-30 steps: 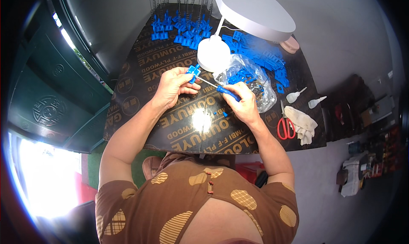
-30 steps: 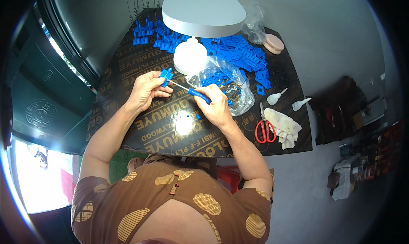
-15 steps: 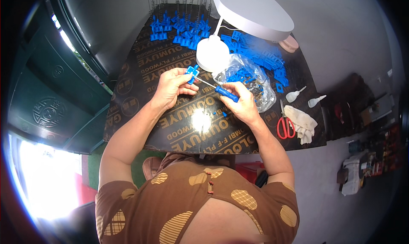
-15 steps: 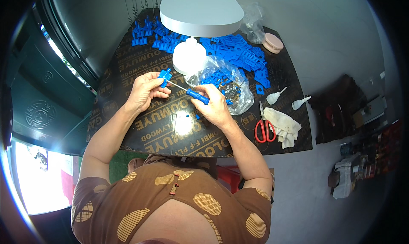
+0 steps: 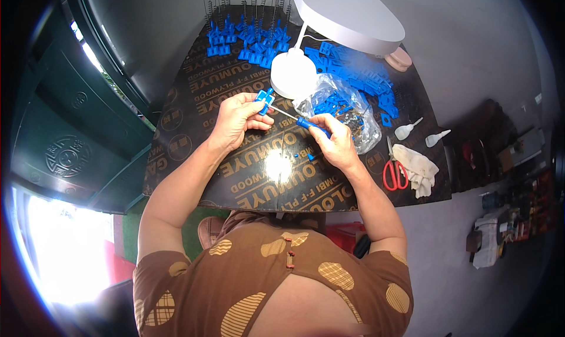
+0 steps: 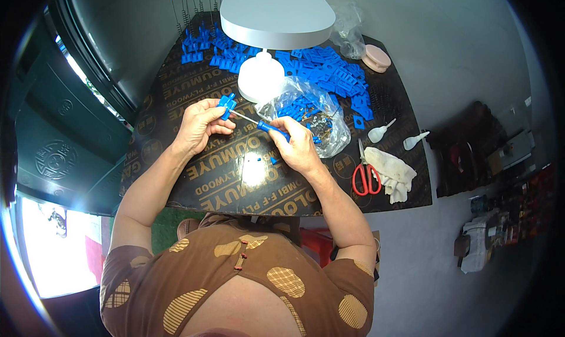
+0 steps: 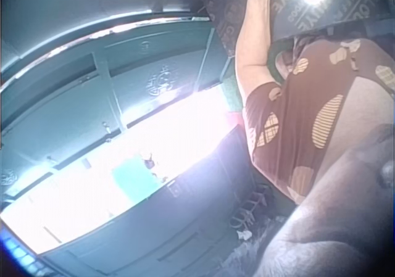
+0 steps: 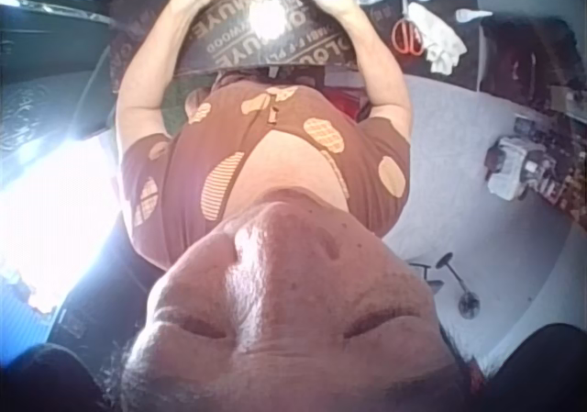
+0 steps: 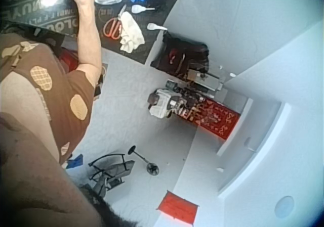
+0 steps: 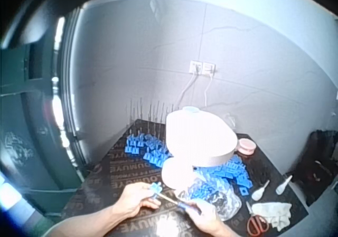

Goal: The person assembles blue plastic components with screws at a desk using a screwdriver.

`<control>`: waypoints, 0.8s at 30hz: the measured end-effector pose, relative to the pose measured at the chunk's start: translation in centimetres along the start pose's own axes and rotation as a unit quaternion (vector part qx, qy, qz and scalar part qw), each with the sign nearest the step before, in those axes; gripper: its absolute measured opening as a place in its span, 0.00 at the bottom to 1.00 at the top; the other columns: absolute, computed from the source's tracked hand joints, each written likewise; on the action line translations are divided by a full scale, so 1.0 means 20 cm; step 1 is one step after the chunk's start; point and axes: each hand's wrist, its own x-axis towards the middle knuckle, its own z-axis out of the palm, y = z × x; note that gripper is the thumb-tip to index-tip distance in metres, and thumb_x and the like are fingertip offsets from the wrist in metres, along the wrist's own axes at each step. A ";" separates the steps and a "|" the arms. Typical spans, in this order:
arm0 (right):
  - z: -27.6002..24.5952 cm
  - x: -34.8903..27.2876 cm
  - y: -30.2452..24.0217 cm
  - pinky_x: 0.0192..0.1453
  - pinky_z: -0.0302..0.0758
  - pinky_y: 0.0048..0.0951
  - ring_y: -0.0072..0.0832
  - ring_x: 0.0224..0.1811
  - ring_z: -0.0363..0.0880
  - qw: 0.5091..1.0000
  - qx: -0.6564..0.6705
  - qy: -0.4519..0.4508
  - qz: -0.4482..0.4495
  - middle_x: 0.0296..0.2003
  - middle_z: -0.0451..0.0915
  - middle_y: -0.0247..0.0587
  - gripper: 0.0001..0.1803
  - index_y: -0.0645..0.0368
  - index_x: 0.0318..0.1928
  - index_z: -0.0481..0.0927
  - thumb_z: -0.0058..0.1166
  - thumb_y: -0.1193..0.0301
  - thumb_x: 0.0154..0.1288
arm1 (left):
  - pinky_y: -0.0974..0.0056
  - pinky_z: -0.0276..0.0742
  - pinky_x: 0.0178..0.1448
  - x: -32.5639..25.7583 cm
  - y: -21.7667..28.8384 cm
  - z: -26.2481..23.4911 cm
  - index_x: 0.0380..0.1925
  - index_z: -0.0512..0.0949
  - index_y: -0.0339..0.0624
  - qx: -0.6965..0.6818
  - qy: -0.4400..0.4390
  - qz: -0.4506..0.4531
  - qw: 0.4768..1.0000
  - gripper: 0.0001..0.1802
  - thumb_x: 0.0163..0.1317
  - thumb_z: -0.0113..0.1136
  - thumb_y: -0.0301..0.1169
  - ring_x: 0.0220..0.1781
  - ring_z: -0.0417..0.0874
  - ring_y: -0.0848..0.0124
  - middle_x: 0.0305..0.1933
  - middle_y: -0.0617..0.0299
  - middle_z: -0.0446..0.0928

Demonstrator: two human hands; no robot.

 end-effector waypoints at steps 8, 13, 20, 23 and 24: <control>0.00 0.00 0.00 0.40 0.75 0.30 0.32 0.35 0.80 0.999 -0.020 -0.027 -0.009 0.34 0.79 0.44 0.13 0.65 0.40 0.77 0.61 0.75 0.54 | 0.68 0.87 0.33 0.00 0.00 0.01 0.46 0.69 0.25 0.014 -0.011 0.001 1.000 0.14 0.65 0.53 0.26 0.30 0.86 0.66 0.37 0.45 0.79; 0.00 0.01 0.02 0.40 0.75 0.31 0.33 0.35 0.79 1.000 -0.016 -0.016 -0.009 0.34 0.77 0.44 0.13 0.64 0.39 0.76 0.61 0.76 0.52 | 0.68 0.86 0.33 0.00 0.00 0.01 0.44 0.70 0.25 0.000 -0.001 -0.003 1.000 0.14 0.63 0.57 0.26 0.29 0.85 0.66 0.36 0.46 0.79; 0.00 0.01 0.02 0.38 0.75 0.32 0.35 0.33 0.79 0.999 -0.037 0.000 -0.037 0.32 0.78 0.45 0.10 0.64 0.38 0.78 0.60 0.75 0.54 | 0.68 0.86 0.33 0.00 0.00 0.01 0.44 0.70 0.26 0.000 -0.005 0.000 1.000 0.14 0.64 0.57 0.26 0.29 0.85 0.66 0.36 0.46 0.79; 0.00 0.01 0.01 0.37 0.75 0.32 0.35 0.32 0.80 0.998 -0.044 0.002 -0.046 0.32 0.79 0.45 0.09 0.64 0.38 0.79 0.59 0.74 0.56 | 0.68 0.86 0.33 -0.01 0.01 0.01 0.44 0.70 0.26 -0.001 -0.006 0.000 1.000 0.14 0.64 0.57 0.26 0.29 0.85 0.66 0.36 0.47 0.79; 0.00 0.01 0.01 0.37 0.75 0.32 0.35 0.32 0.80 0.998 -0.044 0.002 -0.046 0.32 0.79 0.45 0.09 0.64 0.38 0.79 0.59 0.74 0.56 | 0.68 0.86 0.33 -0.01 0.01 0.01 0.44 0.70 0.26 -0.002 -0.008 -0.001 1.000 0.14 0.64 0.57 0.26 0.29 0.85 0.66 0.36 0.47 0.79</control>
